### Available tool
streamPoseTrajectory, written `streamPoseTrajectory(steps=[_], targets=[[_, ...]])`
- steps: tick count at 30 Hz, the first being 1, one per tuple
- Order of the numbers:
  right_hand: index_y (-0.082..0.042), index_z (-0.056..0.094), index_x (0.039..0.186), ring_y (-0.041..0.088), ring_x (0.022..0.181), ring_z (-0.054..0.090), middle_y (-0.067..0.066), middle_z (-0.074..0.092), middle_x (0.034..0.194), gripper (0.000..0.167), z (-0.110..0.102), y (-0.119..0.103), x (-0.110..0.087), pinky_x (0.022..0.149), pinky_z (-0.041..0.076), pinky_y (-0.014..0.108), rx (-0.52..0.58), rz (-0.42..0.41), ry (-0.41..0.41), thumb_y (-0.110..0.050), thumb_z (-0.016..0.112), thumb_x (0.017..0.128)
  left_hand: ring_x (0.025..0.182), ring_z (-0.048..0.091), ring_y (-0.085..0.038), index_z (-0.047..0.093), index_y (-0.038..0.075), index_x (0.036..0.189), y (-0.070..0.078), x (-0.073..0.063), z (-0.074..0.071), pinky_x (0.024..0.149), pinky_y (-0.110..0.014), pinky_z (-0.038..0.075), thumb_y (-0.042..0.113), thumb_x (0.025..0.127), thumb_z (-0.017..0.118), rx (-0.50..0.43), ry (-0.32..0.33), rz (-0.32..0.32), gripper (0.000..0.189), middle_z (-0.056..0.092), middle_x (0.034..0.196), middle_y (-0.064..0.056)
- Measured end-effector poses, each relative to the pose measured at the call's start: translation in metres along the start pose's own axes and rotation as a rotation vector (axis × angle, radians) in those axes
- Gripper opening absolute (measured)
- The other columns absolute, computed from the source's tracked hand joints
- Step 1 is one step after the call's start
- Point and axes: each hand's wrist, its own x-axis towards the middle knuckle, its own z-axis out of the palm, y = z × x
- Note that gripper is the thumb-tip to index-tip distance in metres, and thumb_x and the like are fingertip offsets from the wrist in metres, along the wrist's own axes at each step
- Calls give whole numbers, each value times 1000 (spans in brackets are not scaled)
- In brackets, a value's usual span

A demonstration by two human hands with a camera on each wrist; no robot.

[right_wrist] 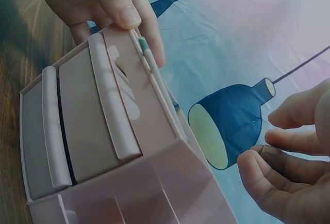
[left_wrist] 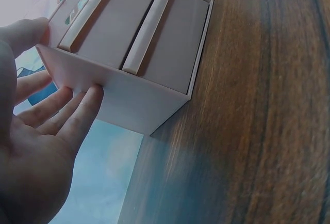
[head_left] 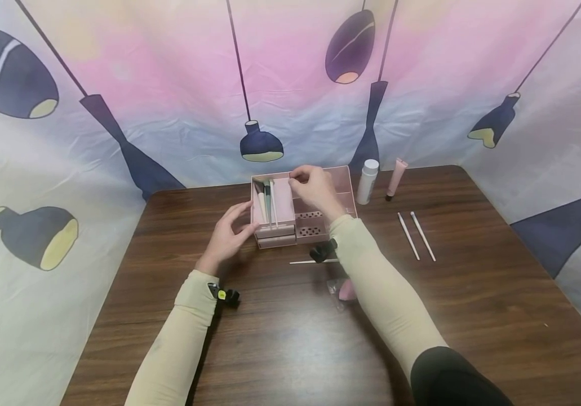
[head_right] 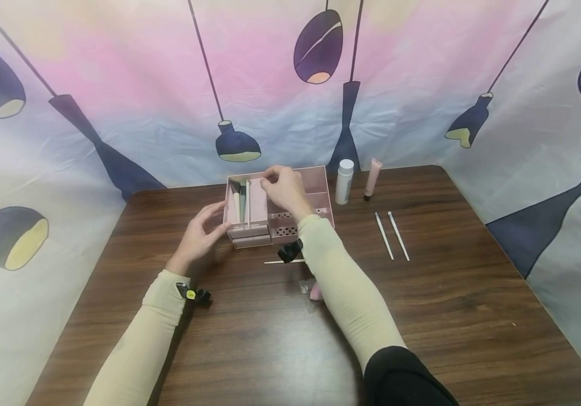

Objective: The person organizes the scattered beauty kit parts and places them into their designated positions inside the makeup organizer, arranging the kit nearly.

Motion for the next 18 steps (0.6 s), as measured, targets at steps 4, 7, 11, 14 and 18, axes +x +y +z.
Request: streamPoseTrajectory(steps=[4,7,11,14,18], targets=[[-17,73,107,14,93,65,-2,73,99,21,-6,2,-2,84,55,31,-7,-6,1,-27,63,91,133,41,-45,44,-5,142,0,0,1,103,-58,47,7,93,65,-10,-2,5,55,42,143,-26],[-14,72,109,16,95,66,0,73,101,23,-11,5,-3,86,55,32,-8,-14,-2,-26,63,91,133,42,-44,44,-5,142,-1,0,0,103,-58,47,7,93,65,-13,-4,9,55,42,143,-27],[-12,71,110,16,96,67,1,73,102,25,-18,11,-6,87,55,33,-1,-29,10,-26,64,91,133,43,-41,44,-4,142,-1,0,0,103,-56,47,9,93,65,0,-4,1,55,42,143,-26],[-12,71,110,17,97,68,2,73,103,25,-23,17,-8,88,56,33,-11,-38,26,-26,64,90,133,43,-39,43,-3,143,0,0,0,103,-55,48,10,94,65,7,-7,-8,55,42,144,-25],[-10,70,112,19,98,68,4,73,105,27,-29,23,-10,90,56,35,-11,-40,34,-25,64,91,134,43,-38,43,-3,143,0,0,0,104,-54,48,10,94,65,10,-10,-12,56,42,144,-24]])
